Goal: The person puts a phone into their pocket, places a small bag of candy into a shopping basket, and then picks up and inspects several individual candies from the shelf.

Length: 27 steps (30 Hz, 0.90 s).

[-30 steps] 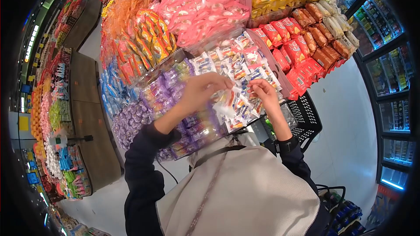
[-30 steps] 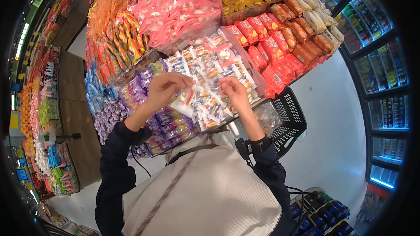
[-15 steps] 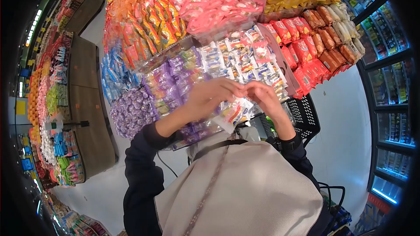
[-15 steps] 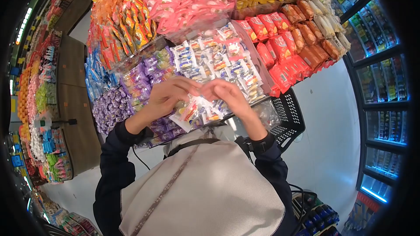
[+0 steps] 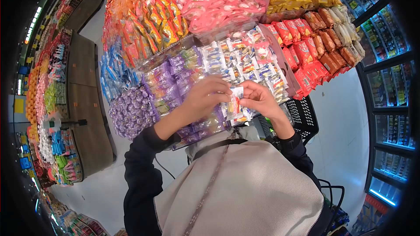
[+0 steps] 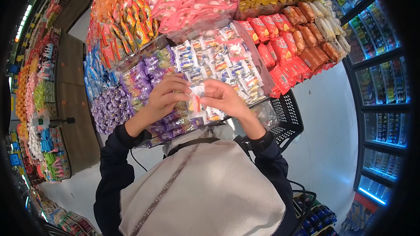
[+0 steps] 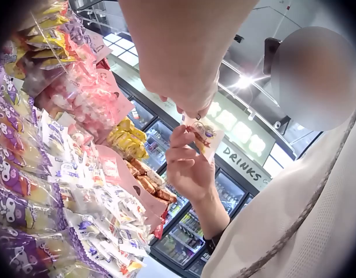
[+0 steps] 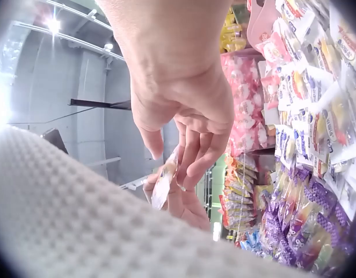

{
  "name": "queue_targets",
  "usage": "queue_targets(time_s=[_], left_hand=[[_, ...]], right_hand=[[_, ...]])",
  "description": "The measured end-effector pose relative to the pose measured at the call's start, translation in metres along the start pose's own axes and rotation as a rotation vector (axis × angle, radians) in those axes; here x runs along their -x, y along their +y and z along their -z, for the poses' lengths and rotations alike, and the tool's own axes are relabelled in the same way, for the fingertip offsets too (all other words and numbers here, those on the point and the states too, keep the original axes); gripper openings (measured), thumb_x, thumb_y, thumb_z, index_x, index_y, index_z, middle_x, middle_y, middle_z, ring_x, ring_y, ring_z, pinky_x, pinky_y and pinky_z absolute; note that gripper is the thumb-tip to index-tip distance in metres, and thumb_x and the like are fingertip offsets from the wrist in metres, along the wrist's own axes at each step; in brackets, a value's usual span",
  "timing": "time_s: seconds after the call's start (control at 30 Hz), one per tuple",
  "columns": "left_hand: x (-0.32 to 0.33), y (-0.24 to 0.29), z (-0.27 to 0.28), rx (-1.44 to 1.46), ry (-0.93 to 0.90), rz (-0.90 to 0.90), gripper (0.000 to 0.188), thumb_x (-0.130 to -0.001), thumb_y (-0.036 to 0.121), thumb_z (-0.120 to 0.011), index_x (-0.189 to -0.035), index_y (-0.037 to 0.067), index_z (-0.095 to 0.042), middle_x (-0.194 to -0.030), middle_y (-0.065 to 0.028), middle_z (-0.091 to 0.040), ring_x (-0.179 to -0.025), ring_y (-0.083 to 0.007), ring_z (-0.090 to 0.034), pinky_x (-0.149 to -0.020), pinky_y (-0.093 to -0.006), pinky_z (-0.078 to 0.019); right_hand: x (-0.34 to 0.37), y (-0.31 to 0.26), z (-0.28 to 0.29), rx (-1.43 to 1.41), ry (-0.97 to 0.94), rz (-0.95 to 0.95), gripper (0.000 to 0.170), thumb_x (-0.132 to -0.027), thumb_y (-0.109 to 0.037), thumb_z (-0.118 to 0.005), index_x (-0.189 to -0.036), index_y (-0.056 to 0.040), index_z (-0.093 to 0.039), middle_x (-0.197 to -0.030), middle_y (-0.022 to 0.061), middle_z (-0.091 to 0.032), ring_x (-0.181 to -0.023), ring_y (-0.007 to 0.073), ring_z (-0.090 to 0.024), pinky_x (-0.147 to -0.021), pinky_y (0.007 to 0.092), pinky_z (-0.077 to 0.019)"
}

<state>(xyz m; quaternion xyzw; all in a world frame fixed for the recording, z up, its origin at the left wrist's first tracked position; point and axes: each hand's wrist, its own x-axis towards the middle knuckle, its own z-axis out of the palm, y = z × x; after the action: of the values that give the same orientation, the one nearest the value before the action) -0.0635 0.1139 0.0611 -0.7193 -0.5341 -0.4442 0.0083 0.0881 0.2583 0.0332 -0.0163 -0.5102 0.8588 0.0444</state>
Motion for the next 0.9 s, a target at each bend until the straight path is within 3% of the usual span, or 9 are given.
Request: queue_targets(time_s=[0.2,0.3,0.47,0.7,0.73,0.9], left_hand=[[0.003,0.0,-0.001,0.002,0.014,0.065,0.028,-0.062,-0.006,-0.059,-0.086,0.01,-0.059,-0.096,-0.0046,-0.057,-0.093,-0.0261,-0.055,-0.079,-0.038,-0.0446],[0.004,0.002,-0.002,0.027,0.019,0.105,0.03,-0.063,-0.007,-0.058,-0.087,0.011,-0.059,-0.097,-0.0049,-0.056,-0.096,-0.0262,-0.054,-0.08,-0.037,-0.0437],[0.006,0.005,-0.001,0.066,-0.011,0.158,0.031,-0.064,-0.009,-0.057,-0.088,0.011,-0.059,-0.099,-0.0061,-0.056,-0.098,-0.0267,-0.052,-0.082,-0.0365,-0.0423],[0.0,0.007,0.001,0.094,0.096,0.275,0.025,-0.068,-0.008,-0.056,-0.088,0.006,-0.058,-0.097,-0.0089,-0.056,-0.096,-0.0257,-0.054,-0.082,-0.0364,-0.0424],[-0.002,0.008,0.002,0.074,0.107,0.28,0.024,-0.068,-0.007,-0.056,-0.089,0.005,-0.058,-0.096,-0.009,-0.057,-0.095,-0.0254,-0.054,-0.082,-0.0362,-0.0426],[-0.004,0.007,-0.001,0.094,0.226,0.345,0.022,-0.072,-0.005,-0.057,-0.092,0.005,-0.057,-0.095,-0.0091,-0.057,-0.09,-0.0236,-0.055,-0.079,-0.033,-0.0438]], right_hand=[[-0.005,0.002,0.003,0.098,-0.025,0.104,0.027,-0.084,0.001,-0.053,-0.11,-0.0018,-0.046,-0.085,0.0029,-0.056,-0.081,0.0088,-0.056,-0.068,0.0228,-0.0458],[-0.005,0.002,0.005,0.274,0.073,0.058,0.027,-0.084,0.0,-0.053,-0.11,-0.0021,-0.048,-0.084,0.0013,-0.055,-0.081,0.008,-0.056,-0.067,0.0204,-0.0442],[-0.006,-0.003,0.001,0.285,0.092,0.07,0.025,-0.083,0.0,-0.055,-0.107,-0.0012,-0.05,-0.086,0.0018,-0.053,-0.077,0.0072,-0.054,-0.066,0.021,-0.0438],[-0.017,-0.018,0.012,0.58,0.107,0.115,0.028,-0.08,-0.007,-0.059,-0.108,-0.0025,-0.055,-0.079,-0.0012,-0.05,-0.069,0.0051,-0.048,-0.063,0.0184,-0.0405],[-0.022,-0.028,0.006,0.463,0.123,0.097,0.029,-0.08,-0.008,-0.06,-0.108,-0.003,-0.055,-0.079,-0.0019,-0.049,-0.067,0.0049,-0.045,-0.062,0.0193,-0.0396],[-0.029,-0.036,0.004,0.533,0.075,0.136,0.029,-0.081,-0.009,-0.059,-0.11,-0.0022,-0.056,-0.086,0.0002,-0.056,-0.072,0.0044,-0.05,-0.064,0.0196,-0.0416]])
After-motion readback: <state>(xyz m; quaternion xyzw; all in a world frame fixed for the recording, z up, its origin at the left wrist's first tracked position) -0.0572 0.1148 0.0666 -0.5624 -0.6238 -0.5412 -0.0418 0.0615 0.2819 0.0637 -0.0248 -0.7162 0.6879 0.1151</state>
